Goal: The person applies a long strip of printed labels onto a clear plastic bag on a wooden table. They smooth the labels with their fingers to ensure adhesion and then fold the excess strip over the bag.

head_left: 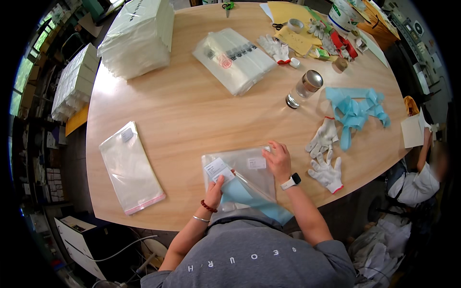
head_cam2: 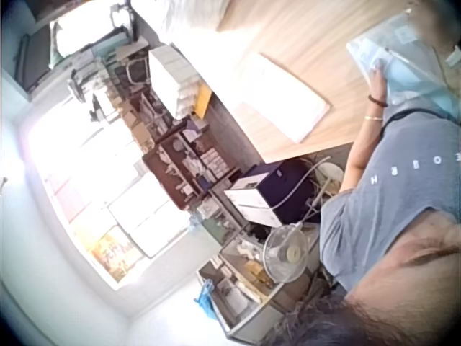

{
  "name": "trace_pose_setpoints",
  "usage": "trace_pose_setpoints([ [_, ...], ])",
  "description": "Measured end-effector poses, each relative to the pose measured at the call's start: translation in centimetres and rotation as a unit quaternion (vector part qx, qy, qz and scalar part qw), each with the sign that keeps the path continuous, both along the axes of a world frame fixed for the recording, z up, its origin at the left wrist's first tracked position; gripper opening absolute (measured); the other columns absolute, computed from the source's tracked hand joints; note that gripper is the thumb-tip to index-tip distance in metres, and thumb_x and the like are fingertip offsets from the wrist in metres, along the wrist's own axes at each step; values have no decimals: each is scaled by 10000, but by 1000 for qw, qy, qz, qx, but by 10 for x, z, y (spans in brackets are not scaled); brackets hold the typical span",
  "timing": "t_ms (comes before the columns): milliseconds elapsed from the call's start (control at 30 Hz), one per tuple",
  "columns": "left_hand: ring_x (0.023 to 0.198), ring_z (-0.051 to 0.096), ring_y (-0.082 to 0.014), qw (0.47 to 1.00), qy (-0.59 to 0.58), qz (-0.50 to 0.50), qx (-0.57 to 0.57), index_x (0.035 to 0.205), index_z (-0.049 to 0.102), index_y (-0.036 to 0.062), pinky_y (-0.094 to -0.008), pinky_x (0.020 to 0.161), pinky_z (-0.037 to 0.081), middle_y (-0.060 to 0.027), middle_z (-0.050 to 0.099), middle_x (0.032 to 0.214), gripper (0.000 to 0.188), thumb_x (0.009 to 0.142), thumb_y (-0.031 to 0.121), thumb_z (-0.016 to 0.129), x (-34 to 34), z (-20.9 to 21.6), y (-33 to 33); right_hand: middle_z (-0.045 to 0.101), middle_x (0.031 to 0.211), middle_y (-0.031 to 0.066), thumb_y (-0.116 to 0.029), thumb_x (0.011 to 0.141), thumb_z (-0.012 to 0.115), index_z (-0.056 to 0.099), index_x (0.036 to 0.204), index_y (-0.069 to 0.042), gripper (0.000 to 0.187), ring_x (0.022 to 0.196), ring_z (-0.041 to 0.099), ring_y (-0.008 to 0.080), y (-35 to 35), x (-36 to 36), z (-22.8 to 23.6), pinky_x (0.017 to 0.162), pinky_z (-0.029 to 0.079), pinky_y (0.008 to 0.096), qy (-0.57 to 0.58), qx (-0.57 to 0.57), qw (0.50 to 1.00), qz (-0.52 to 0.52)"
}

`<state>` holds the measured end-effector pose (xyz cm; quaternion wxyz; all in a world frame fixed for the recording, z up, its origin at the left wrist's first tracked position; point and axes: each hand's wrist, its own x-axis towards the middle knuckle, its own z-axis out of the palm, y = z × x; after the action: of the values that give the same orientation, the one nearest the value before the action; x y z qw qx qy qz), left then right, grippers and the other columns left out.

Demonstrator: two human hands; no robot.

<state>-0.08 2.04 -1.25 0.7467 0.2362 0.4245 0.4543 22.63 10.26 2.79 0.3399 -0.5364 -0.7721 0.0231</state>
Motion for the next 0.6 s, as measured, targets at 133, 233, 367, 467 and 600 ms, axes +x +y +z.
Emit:
trace_pose_setpoints([
  [133,1077,478,-212,1000,5,0,12,1201,392,-28,-322,909,379,-130,504,1168,393,906,231,395,0,8,2,593,785,77,-127,733,614,628,768,-64,74,729,548,249,-15,-1,-3,650,448,341,199,-147,969,10],
  [233,1057,476,-164,998,5,7,56,1178,441,-32,-286,899,367,-98,517,1155,369,899,209,424,1,25,3,587,730,115,-157,785,566,617,777,-48,121,699,560,247,-36,-5,-2,656,449,335,200,-326,912,148],
  [367,1065,458,-130,990,47,-11,136,1170,462,-26,-271,889,366,-74,492,1191,334,882,143,463,7,33,11,587,734,117,-221,848,498,584,795,-26,219,732,580,191,-59,-17,-13,661,450,296,203,-511,803,231],
  [467,1077,442,-123,982,78,-100,137,1177,464,-15,-274,891,363,-55,465,1213,332,870,114,481,7,17,11,588,761,72,-134,828,547,541,871,-8,133,764,590,156,-55,-32,-6,663,456,279,426,-464,763,144],
  [600,1128,406,-152,989,20,-96,111,1234,403,-8,-294,939,319,-75,380,1289,416,886,215,452,8,16,14,571,749,91,-33,755,588,535,1025,-45,276,715,577,201,-47,-36,12,622,450,302,287,-337,875,195],
])
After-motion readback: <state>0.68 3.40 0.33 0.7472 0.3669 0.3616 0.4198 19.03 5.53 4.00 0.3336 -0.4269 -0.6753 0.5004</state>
